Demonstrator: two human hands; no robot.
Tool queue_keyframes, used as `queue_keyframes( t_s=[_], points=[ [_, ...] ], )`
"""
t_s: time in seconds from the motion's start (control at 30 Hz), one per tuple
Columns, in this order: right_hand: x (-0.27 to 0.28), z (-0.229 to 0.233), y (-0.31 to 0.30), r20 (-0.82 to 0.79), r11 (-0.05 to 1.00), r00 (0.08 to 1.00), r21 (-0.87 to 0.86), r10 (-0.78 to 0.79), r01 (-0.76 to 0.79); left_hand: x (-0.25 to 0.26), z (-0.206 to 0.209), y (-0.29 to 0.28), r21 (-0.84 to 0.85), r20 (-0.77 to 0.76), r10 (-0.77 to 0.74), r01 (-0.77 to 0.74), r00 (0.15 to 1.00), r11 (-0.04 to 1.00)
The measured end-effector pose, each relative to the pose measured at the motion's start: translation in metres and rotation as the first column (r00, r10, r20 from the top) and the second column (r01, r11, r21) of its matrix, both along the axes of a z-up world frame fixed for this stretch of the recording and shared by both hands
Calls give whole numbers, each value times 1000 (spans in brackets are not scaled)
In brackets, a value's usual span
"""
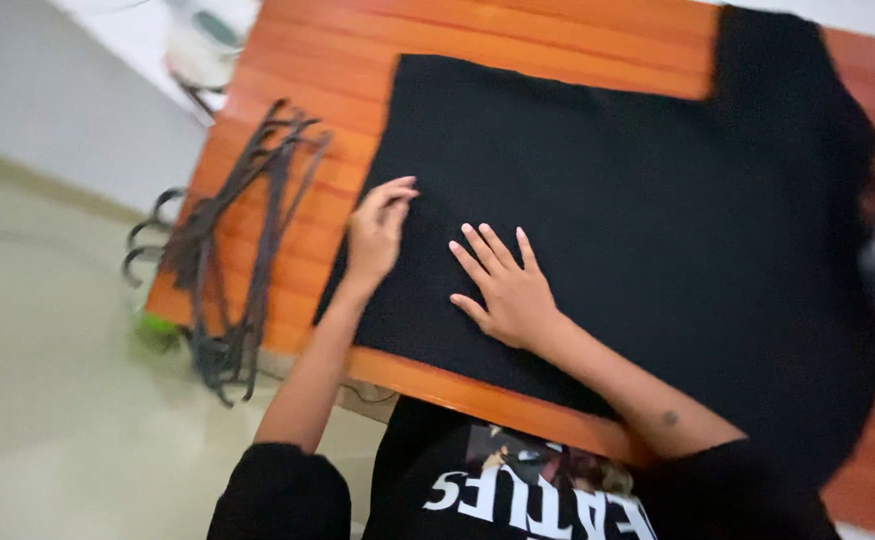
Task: Smoothing out a black shirt on a wooden table and then placing it onto a plastic clothes hanger.
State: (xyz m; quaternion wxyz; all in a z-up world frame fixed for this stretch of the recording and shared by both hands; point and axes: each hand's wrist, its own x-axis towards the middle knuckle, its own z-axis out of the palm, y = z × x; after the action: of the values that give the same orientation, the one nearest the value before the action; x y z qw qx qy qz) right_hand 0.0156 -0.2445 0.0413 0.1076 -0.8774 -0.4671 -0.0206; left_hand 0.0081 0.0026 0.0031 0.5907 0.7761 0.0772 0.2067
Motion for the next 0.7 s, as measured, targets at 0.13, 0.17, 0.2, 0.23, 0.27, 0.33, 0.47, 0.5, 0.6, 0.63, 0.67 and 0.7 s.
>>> queue_keyframes(
  t_s=[0.13, 0.17, 0.2, 0.23, 0.27, 0.33, 0.47, 0.5, 0.6, 0.63, 0.67, 0.7],
  points=[
    [11, -4, -86, -53, 992, 990, -4, -129, 129, 0, 1, 6, 54, -1, -106, 106, 994, 993],
    [9, -5, -112, -42, 983, 983, 1, -181, 181, 0, 1, 7, 52, 11, -99, 99, 995, 994],
    [8, -4, -137, -37, 974, 973, 1, -227, 227, 2, 1, 10, 46, 17, -87, 86, 996, 995],
    [7, -4, -166, -40, 961, 960, -13, -277, 277, 2, -4, 11, 33, 12, -138, 137, 990, 990],
    [5, -5, -193, -63, 943, 941, 9, -331, 332, 3, -8, 14, 16, 14, -111, 110, 994, 994],
    [3, -7, -247, -81, 909, 908, 29, -412, 415, 4, -13, 15, -5, 20, -114, 114, 993, 993],
    [4, -15, -311, -68, 749, 747, -6, -662, 663, 1, 8, -2, 141, -47, -71, 77, 996, 987],
    [6, -16, -318, -71, 723, 722, 28, -688, 691, 0, 20, -10, 305, -100, -19, 49, 995, 951],
    [-9, 4, -269, -33, 671, 673, -125, -739, 731, 6, 28, -45, 703, -148, 44, 74, 988, 708],
    [-16, -1, -265, -35, 661, 662, -122, -748, 741, 10, 25, -64, 705, -146, 30, 83, 989, 704],
    [-22, -6, -258, -50, 783, 782, -69, -621, 618, 14, 23, -83, 771, -135, -11, 112, 991, 627],
    [-29, -11, -251, -55, 880, 878, -14, -475, 475, 18, 20, -101, 830, -127, -53, 135, 991, 541]
  ],
)
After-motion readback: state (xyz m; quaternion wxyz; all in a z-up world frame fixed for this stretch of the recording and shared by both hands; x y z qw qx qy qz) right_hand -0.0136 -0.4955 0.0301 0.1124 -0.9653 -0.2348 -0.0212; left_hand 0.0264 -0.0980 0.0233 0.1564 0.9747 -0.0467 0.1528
